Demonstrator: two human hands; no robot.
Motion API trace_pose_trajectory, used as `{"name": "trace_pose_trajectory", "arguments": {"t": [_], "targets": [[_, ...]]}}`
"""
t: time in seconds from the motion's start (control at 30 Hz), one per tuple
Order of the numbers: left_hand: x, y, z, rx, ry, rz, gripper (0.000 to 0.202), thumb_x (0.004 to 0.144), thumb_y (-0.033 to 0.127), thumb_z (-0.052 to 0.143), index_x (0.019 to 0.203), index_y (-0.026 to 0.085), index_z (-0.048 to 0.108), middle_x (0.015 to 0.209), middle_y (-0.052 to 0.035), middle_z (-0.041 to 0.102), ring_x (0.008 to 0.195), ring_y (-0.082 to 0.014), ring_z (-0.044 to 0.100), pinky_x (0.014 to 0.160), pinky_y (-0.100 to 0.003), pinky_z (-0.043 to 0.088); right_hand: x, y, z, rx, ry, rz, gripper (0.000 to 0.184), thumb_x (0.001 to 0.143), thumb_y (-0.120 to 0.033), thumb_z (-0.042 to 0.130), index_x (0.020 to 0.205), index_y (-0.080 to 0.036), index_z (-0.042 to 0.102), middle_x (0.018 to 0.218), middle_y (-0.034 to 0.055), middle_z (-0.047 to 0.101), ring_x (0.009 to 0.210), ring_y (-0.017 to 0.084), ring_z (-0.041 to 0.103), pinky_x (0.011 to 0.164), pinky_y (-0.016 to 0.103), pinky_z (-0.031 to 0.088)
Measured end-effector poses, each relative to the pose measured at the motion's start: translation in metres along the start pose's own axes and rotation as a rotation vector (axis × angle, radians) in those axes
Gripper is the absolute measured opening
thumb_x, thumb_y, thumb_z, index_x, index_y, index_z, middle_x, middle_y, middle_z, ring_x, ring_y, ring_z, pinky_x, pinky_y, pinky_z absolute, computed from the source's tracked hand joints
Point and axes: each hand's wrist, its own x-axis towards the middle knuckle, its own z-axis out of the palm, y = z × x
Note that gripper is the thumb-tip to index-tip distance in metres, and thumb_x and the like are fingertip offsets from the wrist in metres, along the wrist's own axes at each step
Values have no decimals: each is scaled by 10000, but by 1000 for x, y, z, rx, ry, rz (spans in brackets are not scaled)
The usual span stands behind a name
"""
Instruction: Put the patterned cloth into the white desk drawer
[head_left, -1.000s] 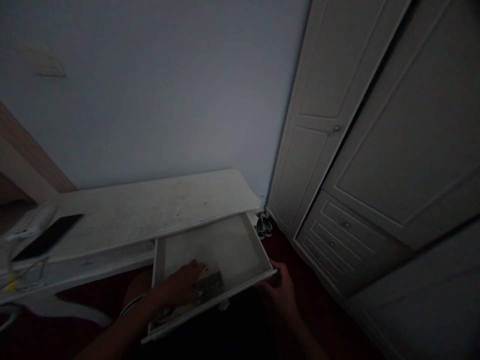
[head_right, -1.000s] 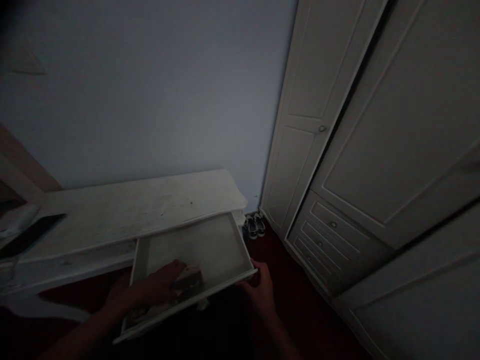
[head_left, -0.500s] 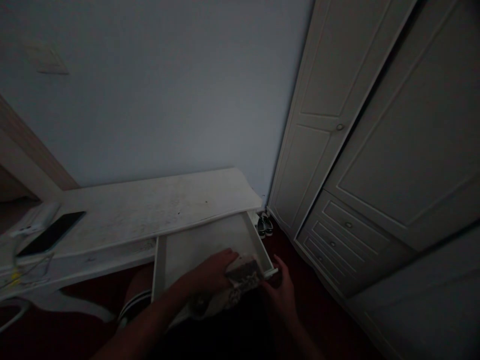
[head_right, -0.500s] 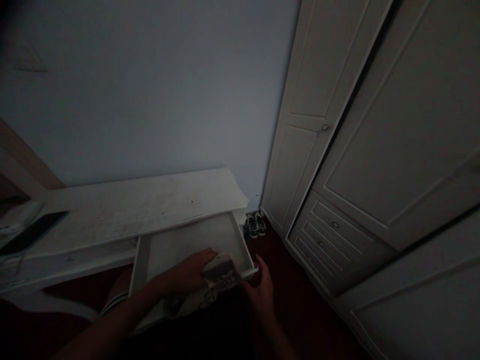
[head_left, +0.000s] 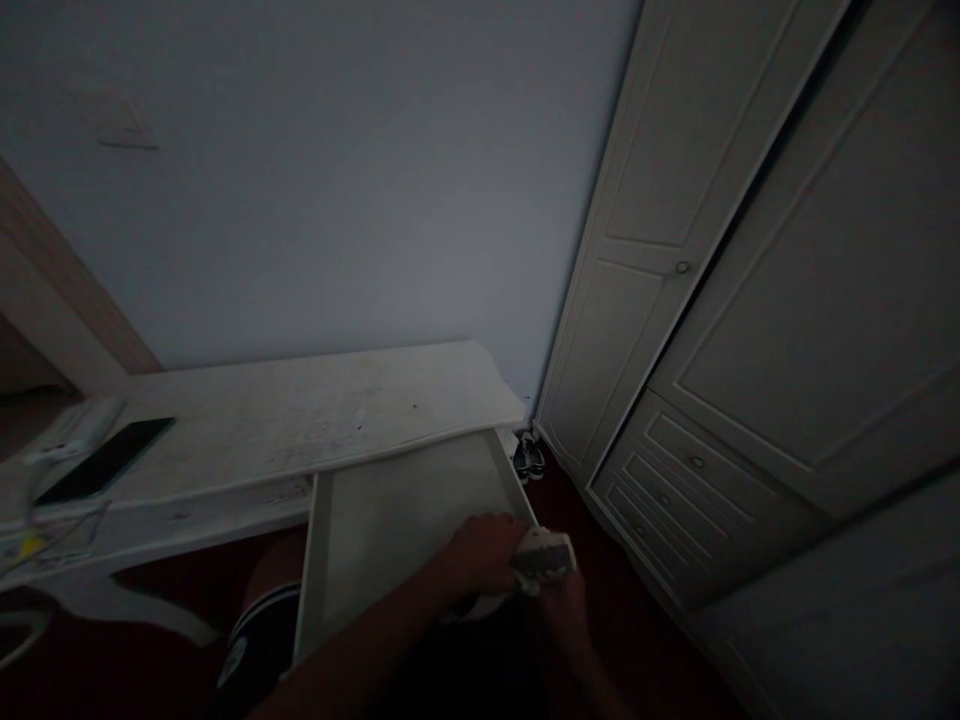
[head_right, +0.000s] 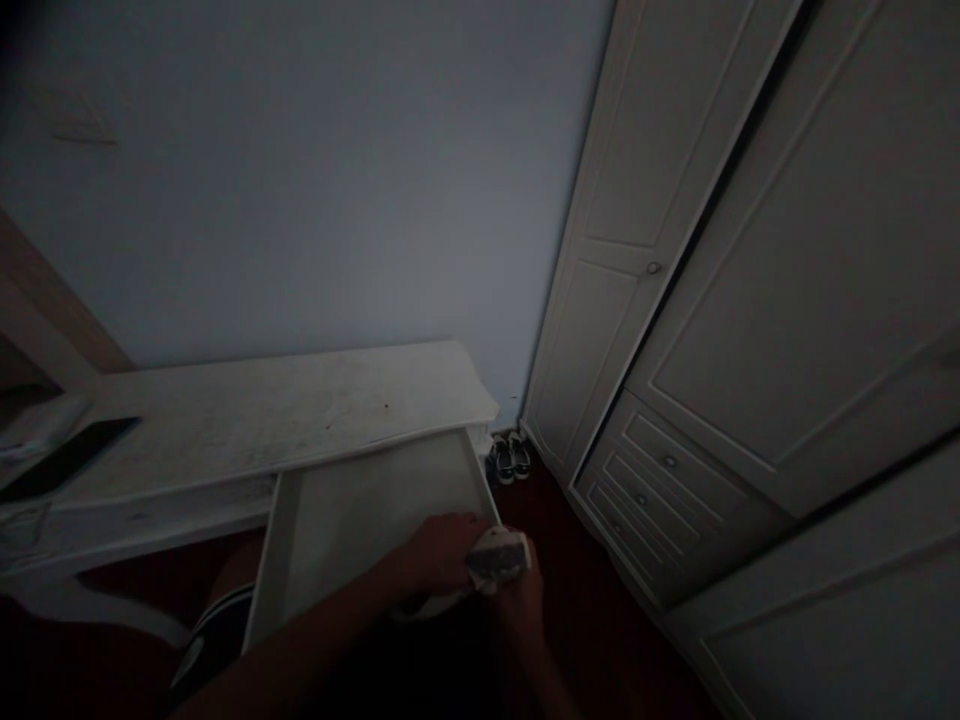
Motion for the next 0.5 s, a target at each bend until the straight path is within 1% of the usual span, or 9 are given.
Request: {"name": "trace_pose_trajectory", "arguments": {"t": [0.07,0.13,0.3,0.37,0.43,0.5], "targets": [[0,-2,1,-34,0,-11,491,779,538,683,1207,300,639,1240,-63,735,1109,-320,706,890,-380,545,1,2,-2,-38,3,-2,512,730,-515,749,1135,-208,687,1076,114,759,950,321,727,825,418,606],[-3,-4,2,-62,8,-23,465,811,540,653,1217,313,641,1252,-46,739,1122,-310,705,887,-361,539,1,3,-4,-56,6,-7,560,720,-531,757,1174,-211,682,1115,108,754,989,321,722,841,412,603],[-13,-10,4,-126,25,-59,457,788,470,679,1212,300,672,1253,-53,746,1126,-319,705,914,-368,529,2,-3,-6,-23,-33,-5,647,686,-557,777,1215,-203,664,1138,106,749,1011,320,719,859,402,599],[-19,-15,3,-152,16,-76,447,791,464,676,1204,294,687,1245,-58,750,1115,-315,708,912,-363,527,2,-8,-5,-28,-50,33,616,698,-509,786,1220,-207,663,1148,105,749,1022,313,719,870,389,595],[-28,-22,2,-182,7,-97,439,811,492,658,1201,294,697,1241,-58,752,1117,-312,704,912,-358,525,2,-12,-4,-44,-50,93,573,703,-442,801,1212,-214,669,1136,101,754,1016,303,722,862,371,594],[-37,-31,0,-212,-4,-109,425,835,523,631,1187,295,705,1232,-53,755,1115,-303,701,909,-347,523,1,-12,-2,-48,-42,154,580,685,-376,818,1222,-218,666,1110,88,761,997,298,728,847,363,595]]}}
